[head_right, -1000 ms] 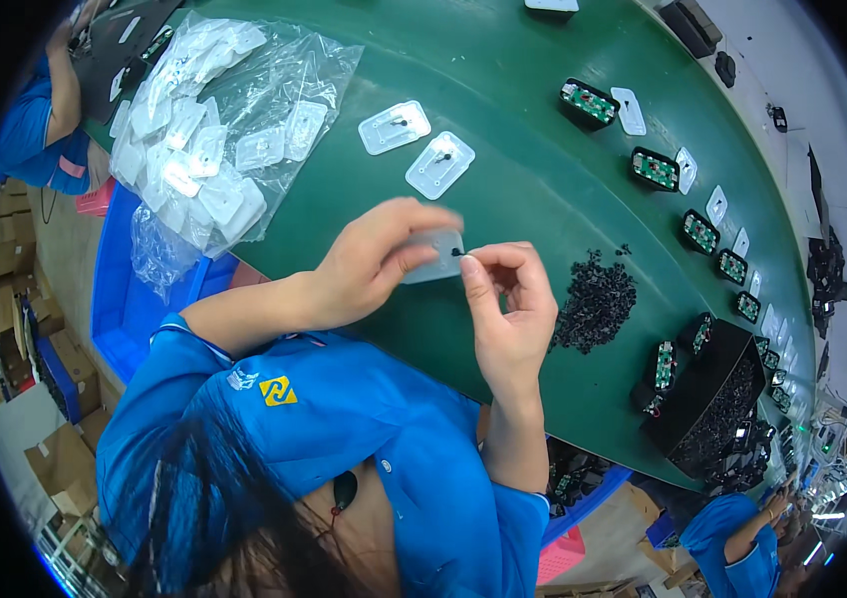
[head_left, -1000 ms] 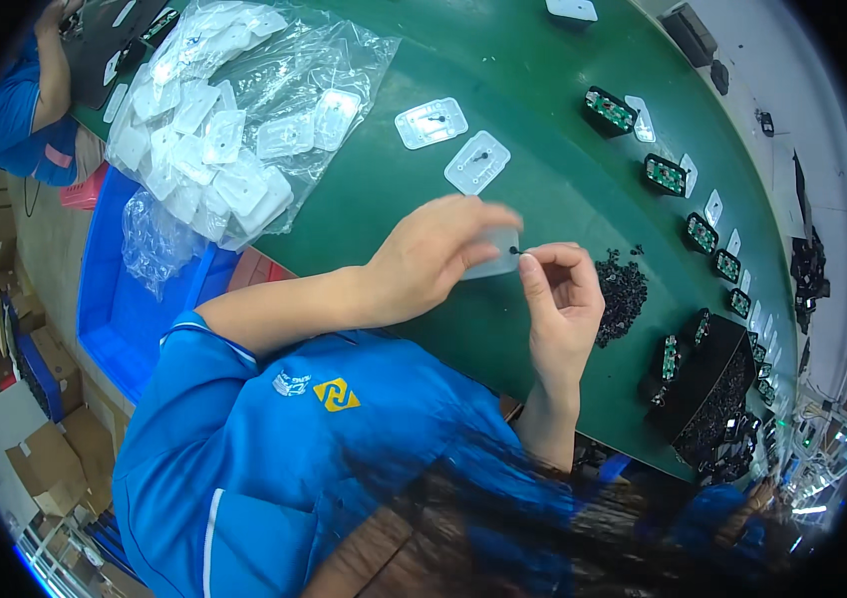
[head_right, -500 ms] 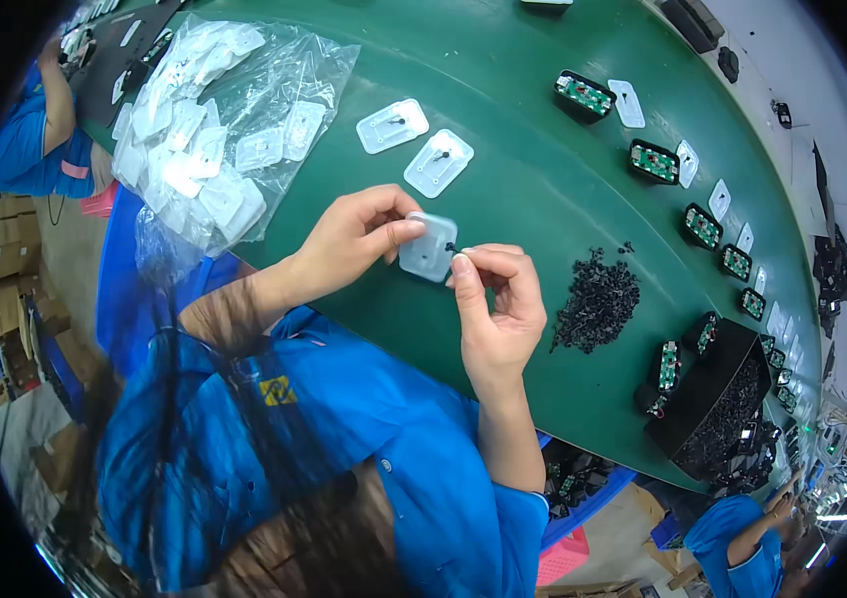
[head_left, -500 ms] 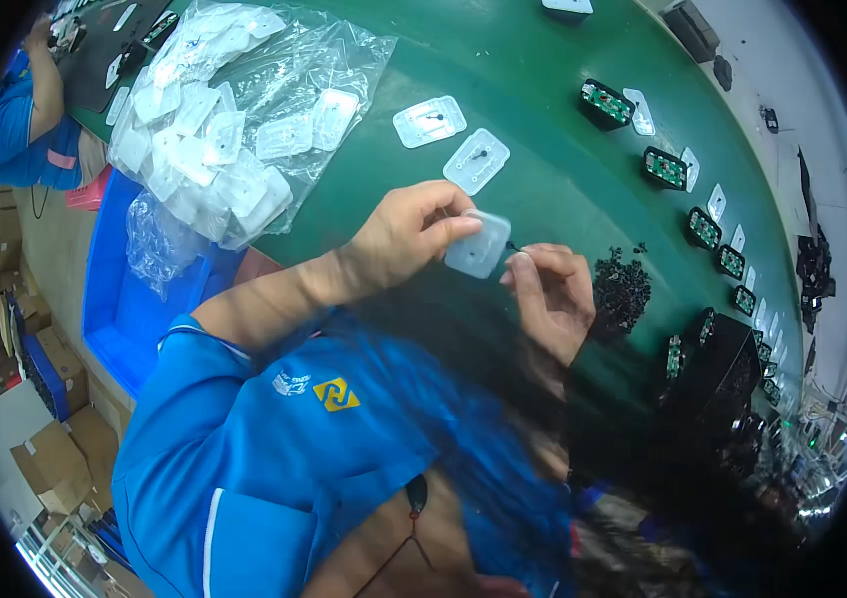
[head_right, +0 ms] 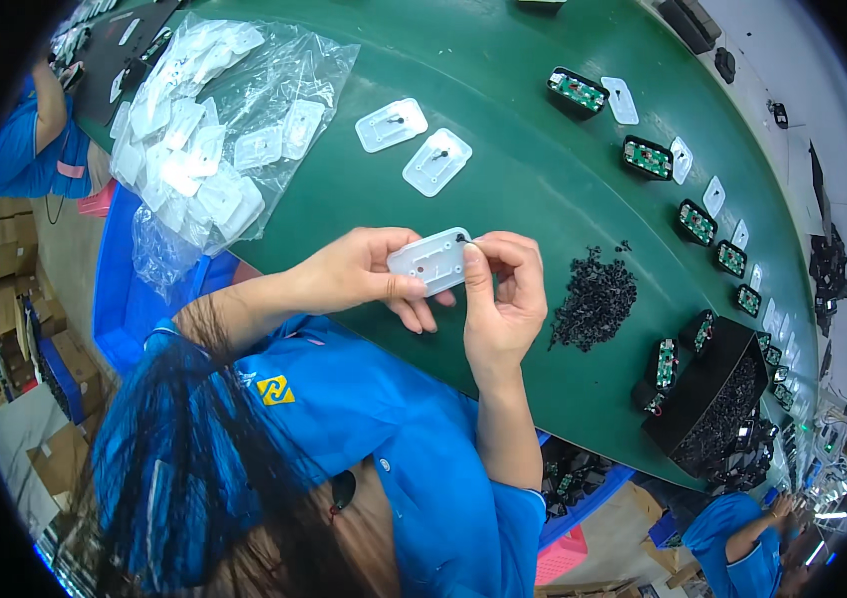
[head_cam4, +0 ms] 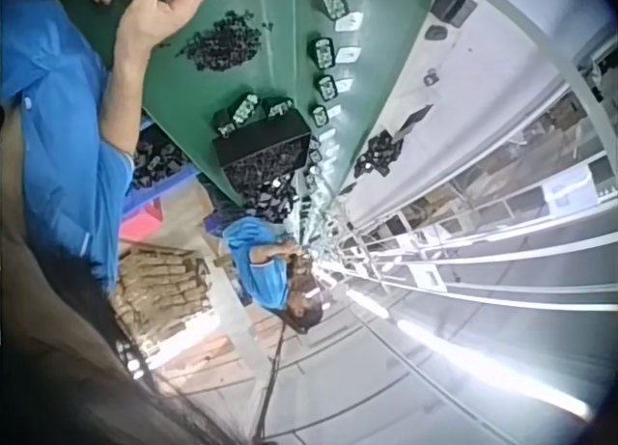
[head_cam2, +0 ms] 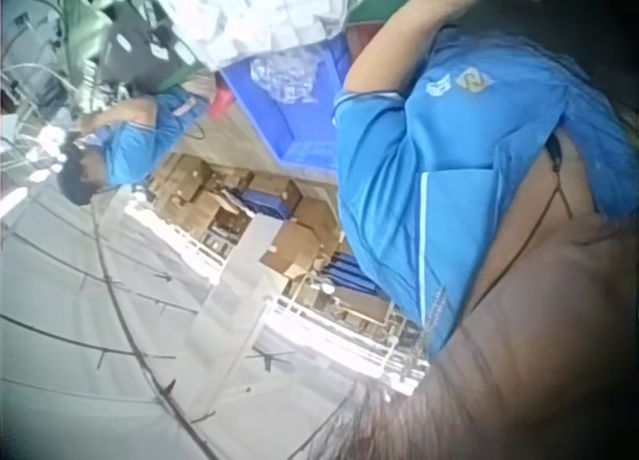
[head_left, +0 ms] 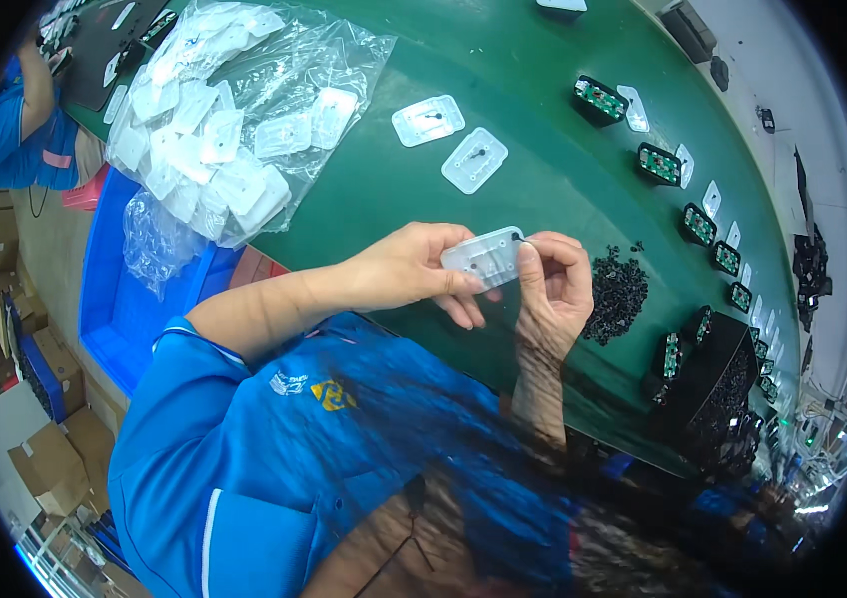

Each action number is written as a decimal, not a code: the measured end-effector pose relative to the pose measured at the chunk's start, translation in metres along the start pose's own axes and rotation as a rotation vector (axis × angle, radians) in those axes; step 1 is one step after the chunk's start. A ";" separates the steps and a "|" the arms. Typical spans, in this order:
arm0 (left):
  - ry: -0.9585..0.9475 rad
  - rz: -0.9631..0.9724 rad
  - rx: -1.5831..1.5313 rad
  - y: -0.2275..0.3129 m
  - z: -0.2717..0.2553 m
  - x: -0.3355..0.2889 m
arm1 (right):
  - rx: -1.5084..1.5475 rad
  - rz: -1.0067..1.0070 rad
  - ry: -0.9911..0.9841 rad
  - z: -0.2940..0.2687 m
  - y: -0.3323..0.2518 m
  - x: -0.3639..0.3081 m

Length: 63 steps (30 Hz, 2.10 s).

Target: The person assembles small electronic devices at a green workbench. They pick up white plastic casings and green circuit boards, insert the boards into the casings, and secure them with black screws. The person handles the components one at a time, placing the finished units on the table.

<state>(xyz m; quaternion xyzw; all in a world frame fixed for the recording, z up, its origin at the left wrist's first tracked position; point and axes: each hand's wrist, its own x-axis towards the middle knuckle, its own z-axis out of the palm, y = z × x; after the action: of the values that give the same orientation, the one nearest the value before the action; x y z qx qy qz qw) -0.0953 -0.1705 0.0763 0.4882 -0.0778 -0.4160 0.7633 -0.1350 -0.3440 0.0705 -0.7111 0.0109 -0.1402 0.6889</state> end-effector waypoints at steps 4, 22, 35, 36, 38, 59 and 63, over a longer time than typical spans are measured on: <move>0.178 0.087 0.120 -0.004 -0.003 0.006 | -0.387 -0.165 0.085 -0.002 -0.015 -0.004; 0.265 0.574 0.650 -0.011 0.012 0.003 | -0.407 -0.286 0.063 0.016 -0.001 -0.011; 0.200 0.392 0.617 -0.009 0.010 0.003 | -0.413 -0.031 -0.130 -0.013 -0.015 -0.001; 0.197 0.412 0.652 -0.007 0.010 0.003 | -0.342 0.087 -0.127 -0.012 -0.014 -0.002; 0.183 0.435 0.709 -0.006 0.010 0.003 | -0.294 0.217 -0.209 -0.018 -0.016 0.003; 0.489 0.441 1.166 0.116 -0.099 0.066 | 0.135 0.282 -0.016 -0.042 -0.001 0.024; 0.478 0.343 1.501 0.118 -0.129 0.079 | 0.110 0.254 0.036 -0.057 0.010 0.020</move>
<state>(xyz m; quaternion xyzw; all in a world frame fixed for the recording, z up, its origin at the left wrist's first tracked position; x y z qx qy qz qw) 0.0891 -0.1181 0.0832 0.9279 -0.2450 -0.0141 0.2808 -0.1261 -0.4048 0.0646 -0.6624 0.1055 -0.0648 0.7389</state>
